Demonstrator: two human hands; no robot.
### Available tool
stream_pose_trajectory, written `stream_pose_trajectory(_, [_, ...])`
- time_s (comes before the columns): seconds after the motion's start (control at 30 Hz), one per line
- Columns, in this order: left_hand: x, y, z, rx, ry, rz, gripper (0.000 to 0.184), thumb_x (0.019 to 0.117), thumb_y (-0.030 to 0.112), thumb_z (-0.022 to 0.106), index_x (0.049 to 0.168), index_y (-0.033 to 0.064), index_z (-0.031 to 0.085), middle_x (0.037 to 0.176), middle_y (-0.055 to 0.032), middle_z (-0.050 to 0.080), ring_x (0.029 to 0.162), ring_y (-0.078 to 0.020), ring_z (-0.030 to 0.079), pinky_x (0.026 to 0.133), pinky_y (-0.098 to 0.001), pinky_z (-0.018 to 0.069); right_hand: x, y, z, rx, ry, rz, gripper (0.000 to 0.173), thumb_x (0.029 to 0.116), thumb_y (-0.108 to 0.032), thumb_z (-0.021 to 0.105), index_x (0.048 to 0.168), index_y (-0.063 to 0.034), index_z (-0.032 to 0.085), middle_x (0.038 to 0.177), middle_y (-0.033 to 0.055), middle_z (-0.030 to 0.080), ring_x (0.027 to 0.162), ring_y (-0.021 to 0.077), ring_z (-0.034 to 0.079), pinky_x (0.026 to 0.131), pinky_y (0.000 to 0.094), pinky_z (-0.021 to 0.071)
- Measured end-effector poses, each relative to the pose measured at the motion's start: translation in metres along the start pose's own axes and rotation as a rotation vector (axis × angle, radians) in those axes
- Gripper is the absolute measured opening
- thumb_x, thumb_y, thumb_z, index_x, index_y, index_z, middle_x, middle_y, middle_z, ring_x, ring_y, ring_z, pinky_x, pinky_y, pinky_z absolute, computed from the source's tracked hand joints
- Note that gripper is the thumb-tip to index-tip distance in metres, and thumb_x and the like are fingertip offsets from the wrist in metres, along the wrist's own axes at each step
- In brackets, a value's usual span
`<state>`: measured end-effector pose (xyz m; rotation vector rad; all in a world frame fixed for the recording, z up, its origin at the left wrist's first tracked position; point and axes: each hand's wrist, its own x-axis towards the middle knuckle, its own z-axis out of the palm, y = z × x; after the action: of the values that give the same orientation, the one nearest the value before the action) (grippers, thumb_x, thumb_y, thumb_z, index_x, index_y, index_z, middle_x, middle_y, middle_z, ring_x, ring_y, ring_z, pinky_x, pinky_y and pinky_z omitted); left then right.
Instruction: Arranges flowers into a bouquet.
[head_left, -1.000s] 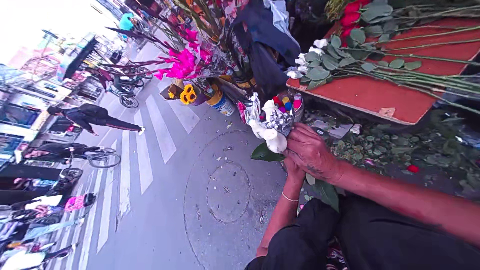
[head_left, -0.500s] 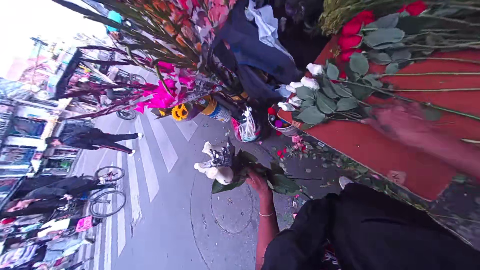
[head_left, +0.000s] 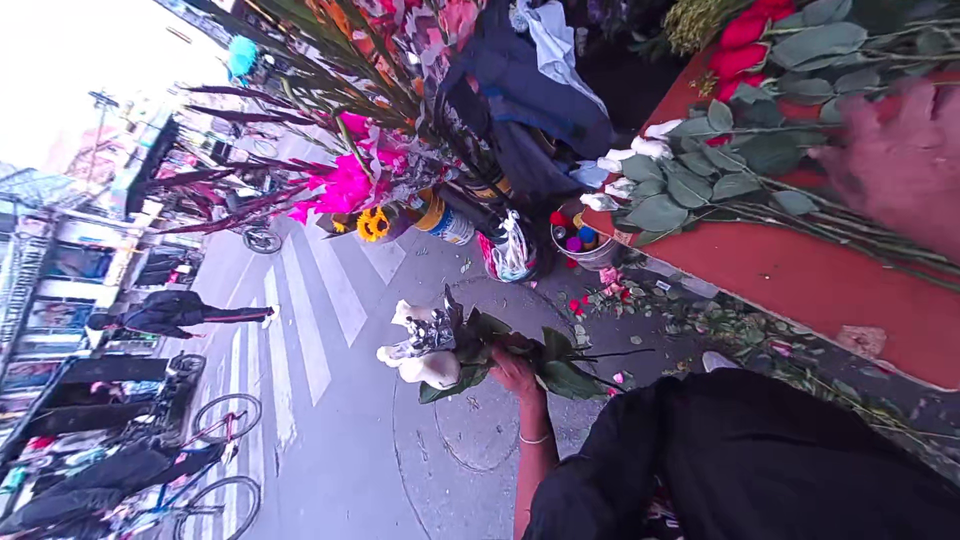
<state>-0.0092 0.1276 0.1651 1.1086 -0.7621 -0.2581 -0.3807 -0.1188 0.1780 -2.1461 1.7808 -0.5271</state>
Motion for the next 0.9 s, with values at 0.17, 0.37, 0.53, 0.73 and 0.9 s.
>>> stream_pose_trajectory(0.17, [-0.010,0.006,-0.030,0.002,0.037,-0.005,0.039,0.1096,0.041,0.039,0.087,0.0212,0.063,0.064,0.0122,0.064,0.054,-0.0015,0.063,0.054,-0.0190,0.0550,-0.045,-0.018,0.020,-0.294,-0.130,-0.196,0.043,0.1004,-0.031,0.065,0.118,0.0081,0.064,0.118,0.0338,0.063,0.116,0.0546,0.058,0.089,0.0657,0.0468])
stream_pose_trajectory(0.37, [-0.018,0.011,-0.042,-0.005,0.059,0.000,0.039,0.1098,0.040,0.038,0.087,0.0203,0.062,0.064,0.0125,0.063,0.055,-0.0014,0.063,0.054,-0.0190,0.0553,-0.041,-0.016,-0.008,-0.073,-0.147,0.139,0.038,0.1094,-0.022,0.047,0.125,0.0100,0.061,0.123,0.0447,0.058,0.119,0.0652,0.053,0.089,0.0762,0.0421])
stream_pose_trajectory(0.53, [-0.021,0.011,-0.038,-0.010,0.036,0.024,0.037,0.1100,0.039,0.038,0.089,0.0199,0.062,0.065,0.0122,0.063,0.054,-0.0015,0.062,0.053,-0.0192,0.0550,-0.032,0.000,-0.031,-0.045,-0.066,0.095,0.044,0.1110,-0.030,0.042,0.124,0.0059,0.063,0.111,0.0448,0.061,0.108,0.0664,0.058,0.080,0.0782,0.0423])
stream_pose_trajectory(0.73, [-0.028,0.014,-0.017,-0.036,-0.028,0.016,0.034,0.1073,0.043,0.046,0.087,0.0212,0.063,0.064,0.0126,0.063,0.055,-0.0014,0.062,0.054,-0.0201,0.0555,-0.041,0.006,-0.044,0.002,-0.033,0.147,0.040,0.1120,-0.028,0.039,0.133,0.0030,0.055,0.104,0.0483,0.059,0.101,0.0717,0.057,0.076,0.0792,0.0419])
stream_pose_trajectory(0.9, [-0.032,0.014,0.001,-0.071,-0.094,0.029,0.032,0.1064,0.042,0.049,0.088,0.0203,0.063,0.063,0.0120,0.062,0.054,-0.0015,0.061,0.054,-0.0193,0.0548,-0.024,0.066,0.001,0.077,0.055,0.057,0.035,0.1100,-0.026,0.045,0.125,0.0028,0.060,0.106,0.0412,0.063,0.103,0.0670,0.059,0.076,0.0821,0.0413])
